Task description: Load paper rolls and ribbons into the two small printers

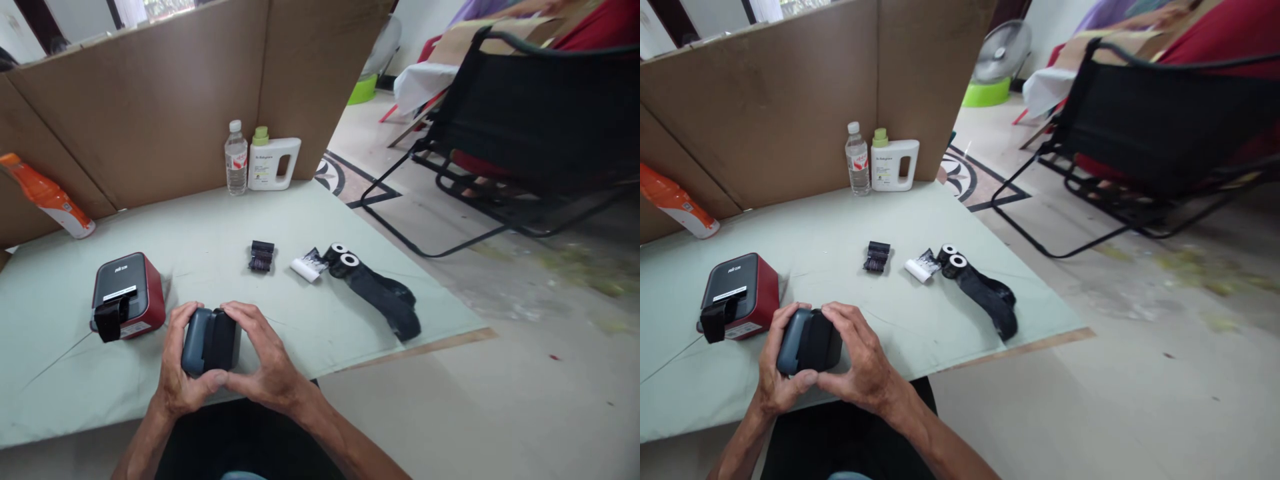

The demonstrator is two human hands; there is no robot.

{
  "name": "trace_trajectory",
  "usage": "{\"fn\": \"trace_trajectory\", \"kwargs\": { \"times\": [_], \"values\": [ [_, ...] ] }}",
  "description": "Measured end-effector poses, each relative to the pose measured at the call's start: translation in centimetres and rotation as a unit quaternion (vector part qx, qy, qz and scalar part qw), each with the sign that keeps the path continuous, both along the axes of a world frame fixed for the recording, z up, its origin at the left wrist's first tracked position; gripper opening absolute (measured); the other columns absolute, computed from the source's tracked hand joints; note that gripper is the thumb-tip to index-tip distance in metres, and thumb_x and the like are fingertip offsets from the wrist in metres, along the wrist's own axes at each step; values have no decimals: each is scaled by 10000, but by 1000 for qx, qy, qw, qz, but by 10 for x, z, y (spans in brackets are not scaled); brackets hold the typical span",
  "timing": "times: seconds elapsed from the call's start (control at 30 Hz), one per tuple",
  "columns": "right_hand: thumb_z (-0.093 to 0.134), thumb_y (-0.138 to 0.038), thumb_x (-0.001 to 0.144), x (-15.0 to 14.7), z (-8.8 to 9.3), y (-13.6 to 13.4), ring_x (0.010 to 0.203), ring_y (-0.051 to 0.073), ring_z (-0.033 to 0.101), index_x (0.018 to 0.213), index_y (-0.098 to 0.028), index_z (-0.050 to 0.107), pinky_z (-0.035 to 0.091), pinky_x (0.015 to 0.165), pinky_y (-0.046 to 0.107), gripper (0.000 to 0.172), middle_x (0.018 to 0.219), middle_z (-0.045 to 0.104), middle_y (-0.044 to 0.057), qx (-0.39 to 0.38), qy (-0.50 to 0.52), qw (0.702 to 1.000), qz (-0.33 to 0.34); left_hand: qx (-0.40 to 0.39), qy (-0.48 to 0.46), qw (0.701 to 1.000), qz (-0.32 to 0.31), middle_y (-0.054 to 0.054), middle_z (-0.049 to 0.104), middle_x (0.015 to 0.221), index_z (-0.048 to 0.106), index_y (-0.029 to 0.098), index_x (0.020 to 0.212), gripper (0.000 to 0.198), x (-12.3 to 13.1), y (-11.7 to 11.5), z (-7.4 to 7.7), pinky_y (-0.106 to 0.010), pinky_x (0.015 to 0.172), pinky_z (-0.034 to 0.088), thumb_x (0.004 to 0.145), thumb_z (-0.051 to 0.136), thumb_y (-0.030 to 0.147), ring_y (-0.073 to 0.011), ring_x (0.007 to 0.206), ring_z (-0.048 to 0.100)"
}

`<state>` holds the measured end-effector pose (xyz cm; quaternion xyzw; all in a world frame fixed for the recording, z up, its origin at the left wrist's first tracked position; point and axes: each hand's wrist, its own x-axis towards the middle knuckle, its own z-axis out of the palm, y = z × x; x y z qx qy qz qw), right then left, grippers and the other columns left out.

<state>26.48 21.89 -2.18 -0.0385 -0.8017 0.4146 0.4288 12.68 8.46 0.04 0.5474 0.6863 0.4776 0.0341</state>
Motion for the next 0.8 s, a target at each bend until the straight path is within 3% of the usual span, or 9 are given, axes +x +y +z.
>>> {"fn": "trace_trajectory", "kwargs": {
  "times": [0.8],
  "values": [
    [832, -254, 790, 1, 3, 1, 1284, 333, 596, 1497, -215, 418, 542, 1086, 535, 821, 1365, 587, 178, -9, 1, 1000, 16, 10, 21, 1000, -2, -180, 559, 1377, 431, 215, 1521, 905, -1, 2, -2, -573, 1091, 464, 845, 608, 789, -387, 1287, 558]
  ]
}}
